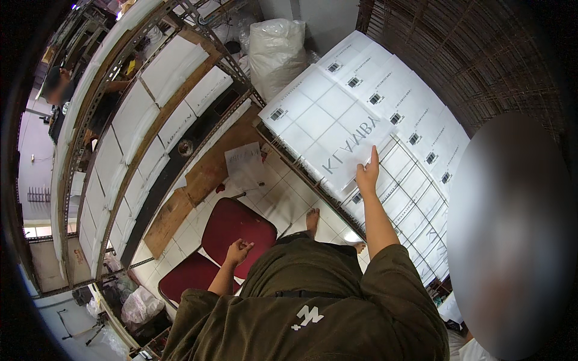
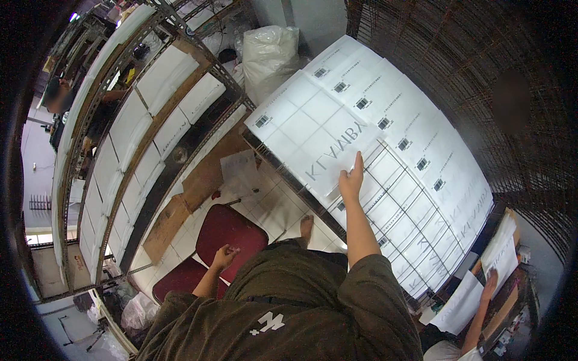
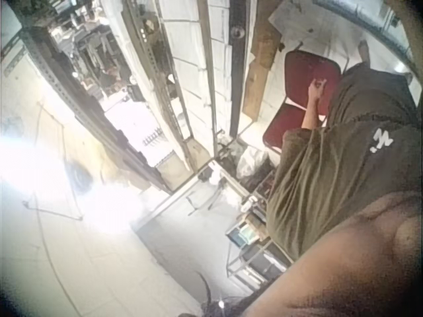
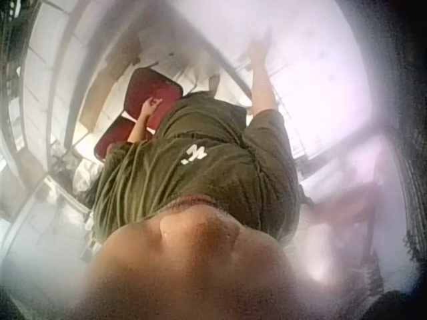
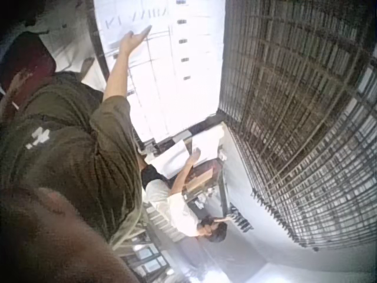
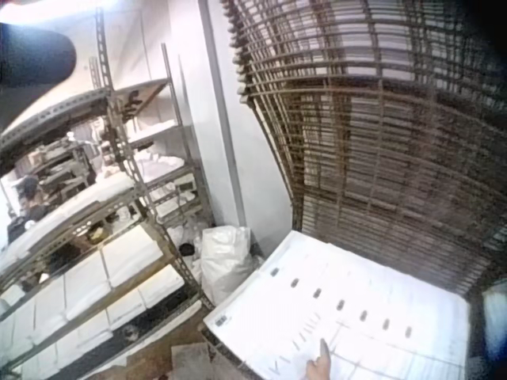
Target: The person repeatedly picks up white paper sheets from a stack on a table and places them onto a separate pile. The action is performed one sheet at a time in a repetitive manner.
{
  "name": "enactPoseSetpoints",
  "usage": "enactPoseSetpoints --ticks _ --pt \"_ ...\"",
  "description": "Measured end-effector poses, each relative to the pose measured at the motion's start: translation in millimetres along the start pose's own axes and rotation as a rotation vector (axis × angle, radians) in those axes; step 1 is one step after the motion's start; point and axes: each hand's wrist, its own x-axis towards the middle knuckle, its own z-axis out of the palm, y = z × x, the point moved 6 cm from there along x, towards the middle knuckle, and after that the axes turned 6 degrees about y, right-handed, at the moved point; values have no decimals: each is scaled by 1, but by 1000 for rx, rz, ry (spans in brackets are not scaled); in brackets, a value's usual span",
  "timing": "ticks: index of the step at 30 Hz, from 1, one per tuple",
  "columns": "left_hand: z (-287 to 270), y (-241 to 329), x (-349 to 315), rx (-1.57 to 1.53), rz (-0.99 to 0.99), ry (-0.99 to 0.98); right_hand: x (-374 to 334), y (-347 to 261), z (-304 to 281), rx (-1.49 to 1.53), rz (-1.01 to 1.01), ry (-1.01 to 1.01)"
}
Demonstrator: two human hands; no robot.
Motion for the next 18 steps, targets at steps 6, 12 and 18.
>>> enactPoseSetpoints --ticks 6,12,18 --pt "11 -14 6 -26 55 19 1 0 -4 -11 10 -28" --pt "12 -13 24 -20 40 -14 -10 -3 -28 122 239 104" --pt "61 -51 45 -283 -66 -109 -51 -25 -163 -240 20 303"
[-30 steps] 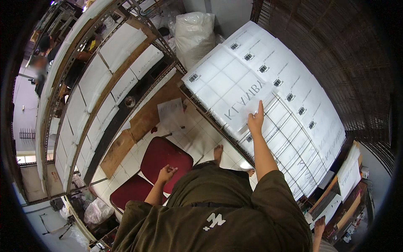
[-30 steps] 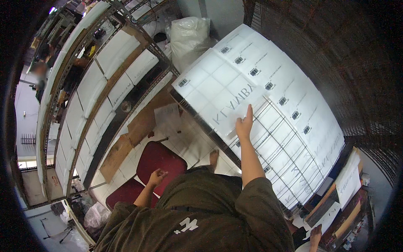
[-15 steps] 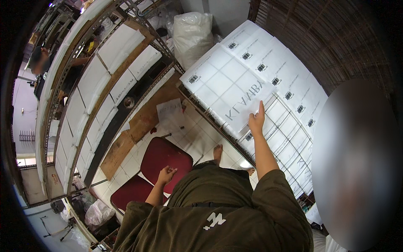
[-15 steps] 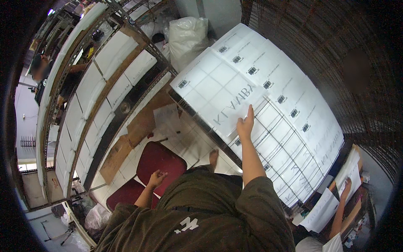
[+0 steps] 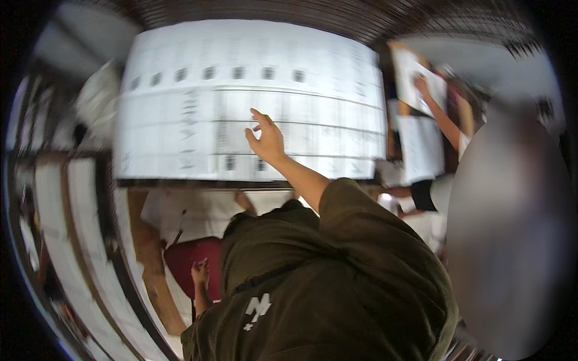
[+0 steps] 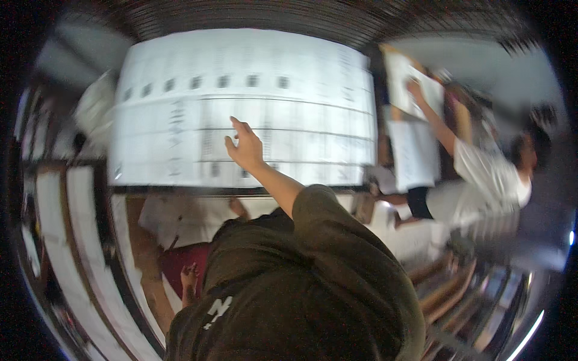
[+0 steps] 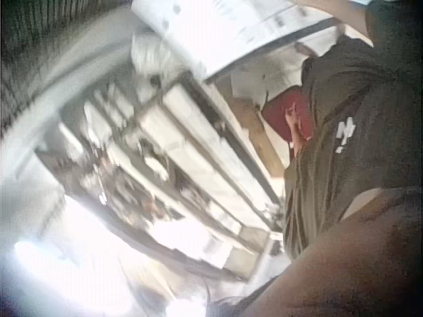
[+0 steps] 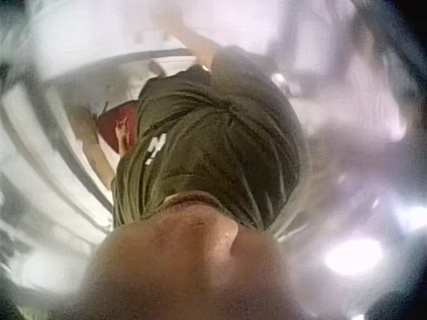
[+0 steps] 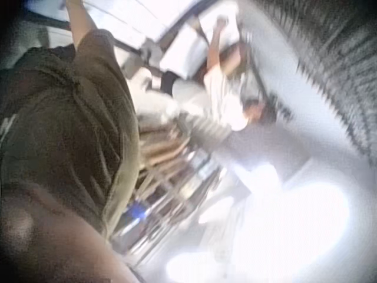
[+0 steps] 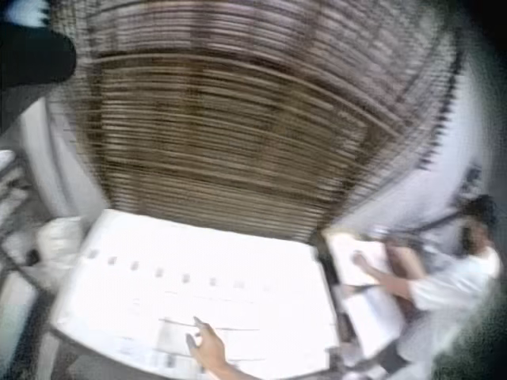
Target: The person repeatedly picks up white paper sheets from a stack on a table and places them onto a separate pile. The action is performed one sheet at a time in a repetitive manner.
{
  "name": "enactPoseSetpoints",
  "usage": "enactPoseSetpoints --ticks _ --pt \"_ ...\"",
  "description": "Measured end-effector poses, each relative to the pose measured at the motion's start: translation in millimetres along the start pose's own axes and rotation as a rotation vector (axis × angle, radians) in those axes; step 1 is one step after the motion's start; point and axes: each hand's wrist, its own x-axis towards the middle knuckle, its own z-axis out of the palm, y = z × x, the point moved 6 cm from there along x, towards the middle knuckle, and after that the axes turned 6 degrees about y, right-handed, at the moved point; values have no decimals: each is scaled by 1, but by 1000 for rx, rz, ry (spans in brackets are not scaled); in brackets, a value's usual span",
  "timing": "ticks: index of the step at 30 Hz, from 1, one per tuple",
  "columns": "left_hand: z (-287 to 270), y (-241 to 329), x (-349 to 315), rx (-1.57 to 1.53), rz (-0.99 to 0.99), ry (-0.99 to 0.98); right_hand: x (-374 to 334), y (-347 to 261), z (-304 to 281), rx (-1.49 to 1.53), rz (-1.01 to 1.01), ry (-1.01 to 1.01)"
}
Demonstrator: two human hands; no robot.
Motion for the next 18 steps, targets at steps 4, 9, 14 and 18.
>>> enactPoseSetpoints --ticks 4,9,14,18 --pt "42 32 31 268 63 -114 1 100 -162 69 156 408" --pt "113 87 13 408 207 -222 -64 232 -397 -515 476 907" --pt "182 96 17 714 538 -242 -72 315 -467 -965 474 576" --pt "231 138 -81 944 712 -183 -60 368 -455 -983 309 372"
